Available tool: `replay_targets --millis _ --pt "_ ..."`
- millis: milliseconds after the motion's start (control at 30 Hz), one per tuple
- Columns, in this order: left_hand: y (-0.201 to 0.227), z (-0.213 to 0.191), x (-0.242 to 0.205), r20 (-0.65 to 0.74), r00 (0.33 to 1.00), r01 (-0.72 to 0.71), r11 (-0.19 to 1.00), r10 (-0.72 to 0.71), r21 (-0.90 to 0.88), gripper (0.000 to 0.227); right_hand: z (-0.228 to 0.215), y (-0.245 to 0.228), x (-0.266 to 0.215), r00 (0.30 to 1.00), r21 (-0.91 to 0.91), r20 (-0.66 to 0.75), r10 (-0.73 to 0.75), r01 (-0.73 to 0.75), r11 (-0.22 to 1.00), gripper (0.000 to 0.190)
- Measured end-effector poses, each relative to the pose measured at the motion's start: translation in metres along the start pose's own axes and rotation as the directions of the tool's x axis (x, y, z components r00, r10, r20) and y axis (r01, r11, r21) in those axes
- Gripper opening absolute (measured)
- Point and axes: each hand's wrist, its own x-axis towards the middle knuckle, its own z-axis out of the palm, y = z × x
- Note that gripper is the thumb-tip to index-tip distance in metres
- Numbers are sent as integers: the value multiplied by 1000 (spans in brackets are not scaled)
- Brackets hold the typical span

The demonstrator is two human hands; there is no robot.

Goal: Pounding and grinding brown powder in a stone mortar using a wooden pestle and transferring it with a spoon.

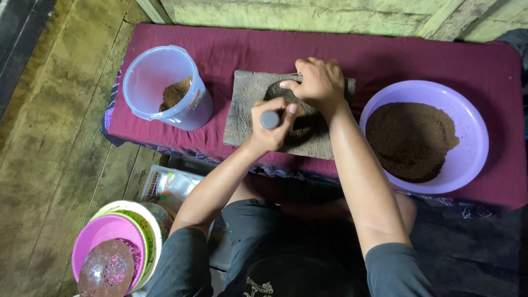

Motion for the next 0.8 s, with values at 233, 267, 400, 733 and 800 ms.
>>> replay_targets --millis 233,267,400,733,800 --pt "79 -3 11 39 994 103 995 -103 3 32 0 -12 2 992 -38 -23 126 -127 991 59" --pt "74 -3 9 43 993 112 994 -113 7 32 5 -7 4 991 -28 -17 129 -130 991 59" --pt "34 -2 -7 54 981 185 982 -188 46 32 17 6 9 991 -60 -132 25 -33 998 57" --pt "57 2 1 76 992 91 985 -103 144 27 25 12 11 981 -76 -194 -24 10 997 57" --pt "58 4 5 82 989 123 992 -123 6 28 24 12 9 976 -78 -218 -24 7 997 58"
